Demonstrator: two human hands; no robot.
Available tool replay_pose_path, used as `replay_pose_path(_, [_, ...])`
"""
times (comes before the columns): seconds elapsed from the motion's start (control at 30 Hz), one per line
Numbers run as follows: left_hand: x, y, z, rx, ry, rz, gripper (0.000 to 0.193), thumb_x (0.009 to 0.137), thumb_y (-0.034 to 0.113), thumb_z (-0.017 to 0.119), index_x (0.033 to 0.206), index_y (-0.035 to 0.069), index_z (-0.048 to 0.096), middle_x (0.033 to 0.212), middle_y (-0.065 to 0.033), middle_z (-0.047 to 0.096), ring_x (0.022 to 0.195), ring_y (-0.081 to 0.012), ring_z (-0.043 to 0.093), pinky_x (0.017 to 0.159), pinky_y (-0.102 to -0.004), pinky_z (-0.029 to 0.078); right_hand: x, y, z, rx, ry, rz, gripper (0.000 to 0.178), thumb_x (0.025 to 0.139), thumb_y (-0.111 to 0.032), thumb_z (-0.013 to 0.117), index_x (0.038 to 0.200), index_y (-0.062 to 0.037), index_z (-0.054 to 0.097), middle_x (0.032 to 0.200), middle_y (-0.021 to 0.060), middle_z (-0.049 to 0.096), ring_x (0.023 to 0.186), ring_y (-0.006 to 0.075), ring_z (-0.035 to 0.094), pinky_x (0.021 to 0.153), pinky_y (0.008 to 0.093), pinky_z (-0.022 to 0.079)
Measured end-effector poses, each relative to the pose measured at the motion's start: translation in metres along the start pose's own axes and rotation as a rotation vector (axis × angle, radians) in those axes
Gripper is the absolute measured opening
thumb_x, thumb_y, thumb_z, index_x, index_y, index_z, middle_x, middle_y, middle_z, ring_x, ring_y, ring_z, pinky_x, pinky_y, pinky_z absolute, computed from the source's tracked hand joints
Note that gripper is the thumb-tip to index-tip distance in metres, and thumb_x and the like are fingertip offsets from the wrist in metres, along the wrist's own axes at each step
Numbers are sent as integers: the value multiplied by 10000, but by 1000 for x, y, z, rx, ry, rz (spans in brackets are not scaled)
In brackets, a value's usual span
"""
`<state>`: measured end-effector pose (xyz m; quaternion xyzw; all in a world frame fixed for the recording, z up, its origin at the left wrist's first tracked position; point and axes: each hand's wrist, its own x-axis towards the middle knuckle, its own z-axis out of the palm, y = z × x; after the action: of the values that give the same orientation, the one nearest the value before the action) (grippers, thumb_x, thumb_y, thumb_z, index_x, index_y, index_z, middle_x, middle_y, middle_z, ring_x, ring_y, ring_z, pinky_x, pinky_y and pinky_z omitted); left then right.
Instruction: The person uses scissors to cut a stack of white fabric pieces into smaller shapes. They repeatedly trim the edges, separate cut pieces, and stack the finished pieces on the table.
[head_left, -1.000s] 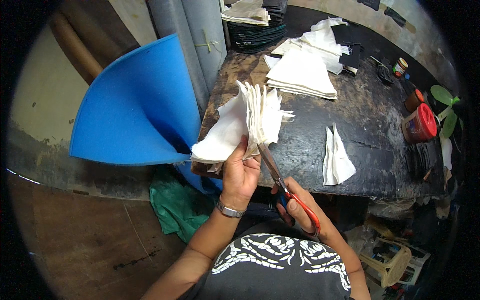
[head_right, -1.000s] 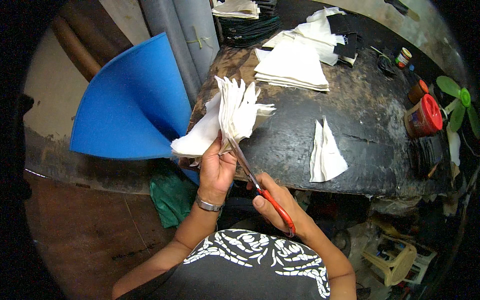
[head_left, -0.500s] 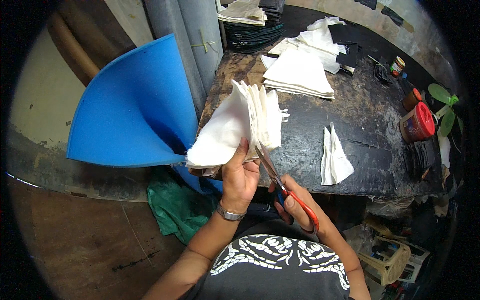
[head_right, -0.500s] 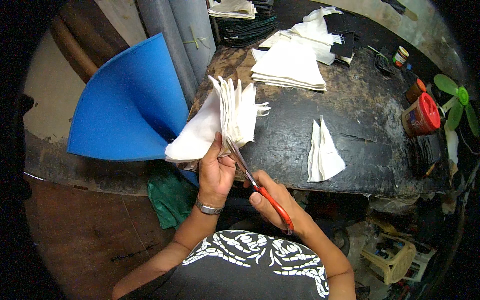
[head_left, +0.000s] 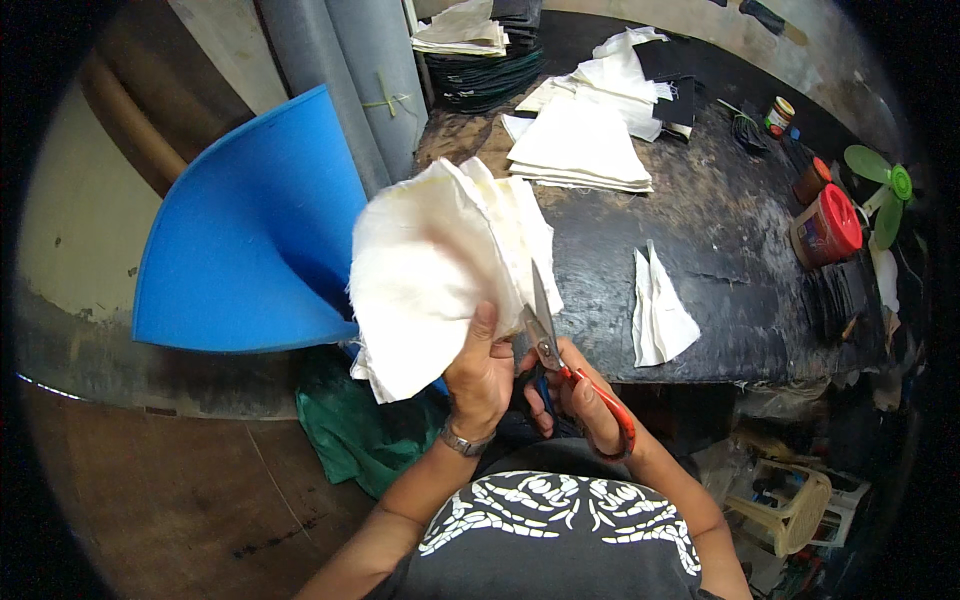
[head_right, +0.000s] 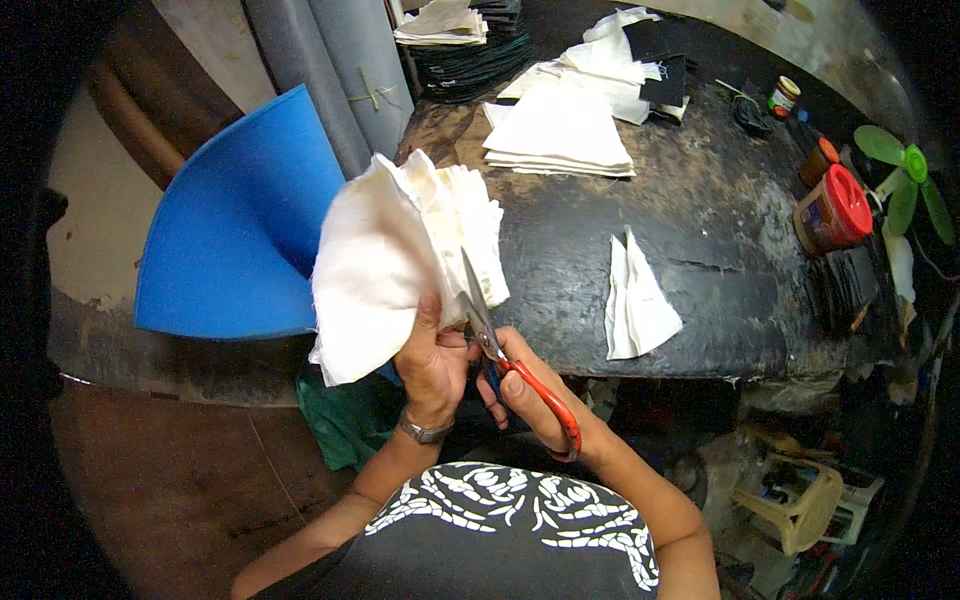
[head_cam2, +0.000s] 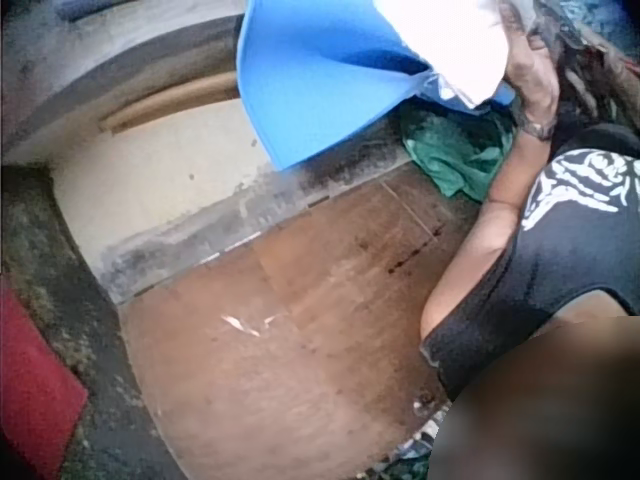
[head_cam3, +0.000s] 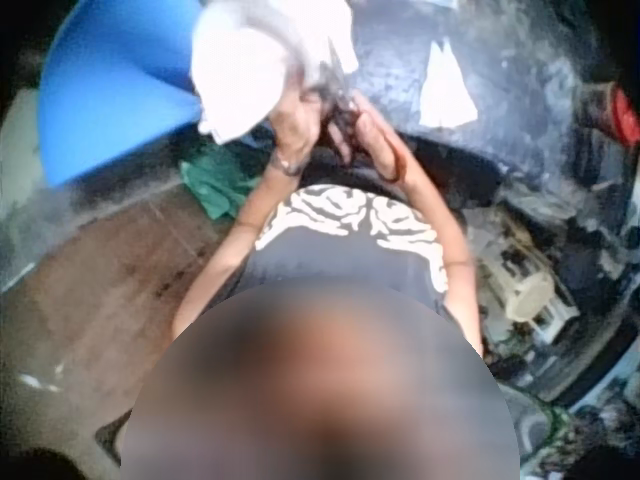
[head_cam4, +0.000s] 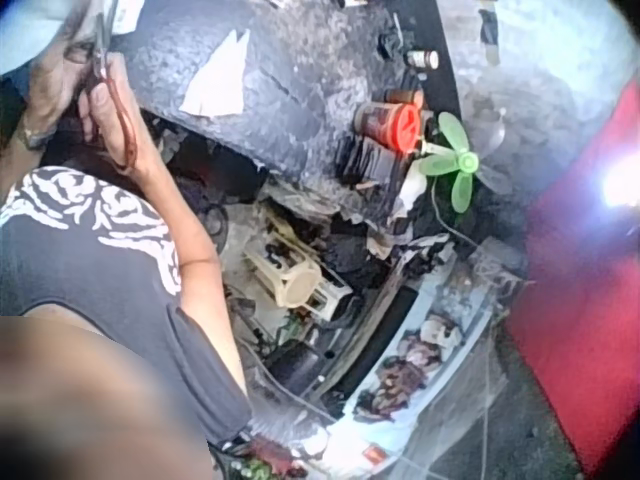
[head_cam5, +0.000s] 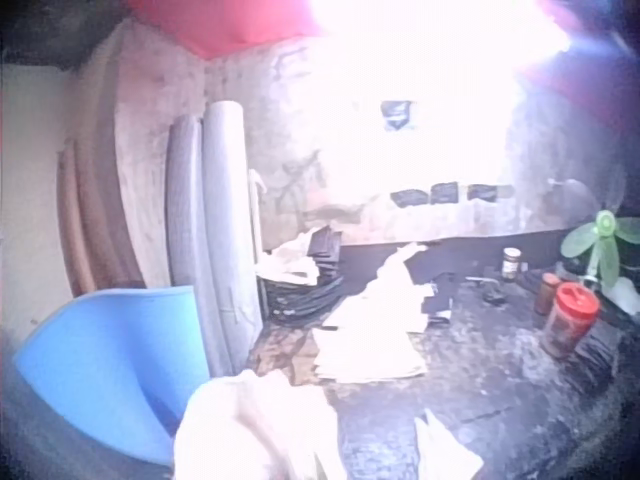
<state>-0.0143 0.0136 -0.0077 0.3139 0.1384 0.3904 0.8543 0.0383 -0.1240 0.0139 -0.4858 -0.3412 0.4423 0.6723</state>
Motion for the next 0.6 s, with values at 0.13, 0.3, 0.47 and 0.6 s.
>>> replay_pose_path(0.13, [4, 4, 6, -77, 22, 62, 492, 930, 94, 630, 1366, 27, 412, 1293, -101, 542, 1180, -212, 543, 1004, -360, 461, -8, 0, 5, 15, 46, 57, 737, 904, -701, 400, 1175, -18, 455, 619, 5, 468, 457, 78, 428, 424, 217, 341])
replay_pose_path(0.3, [7, 2, 10, -85, -8, 78, 498, 926, 99, 636, 1365, 30, 413, 1302, -103, 538, 1178, -216, 545, 1015, -363, 456, -12, 0, 7, 85, 35, 71, 710, 922, -674, 379, 1190, -19, 442, 626, 11, 471, 451, 84, 422, 408, 218, 341])
replay_pose_path(0.47, [5, 1, 7, -117, -16, 46, 493, 925, 102, 637, 1362, 35, 420, 1307, -96, 539, 1179, -211, 545, 1033, -356, 441, -11, 2, 7, 229, -68, 46, 814, 900, -715, 363, 1297, -5, 369, 699, 45, 482, 559, 105, 444, 504, 237, 395])
replay_pose_path(0.6, [6, 0, 7, -73, 26, 70, 450, 928, 179, 648, 1312, 10, 484, 1259, -94, 590, 1148, -203, 573, 1016, -350, 445, -9, 4, 7, 214, -86, -1, 846, 892, -731, 363, 1319, 0, 357, 694, 39, 474, 578, 103, 444, 538, 237, 393])
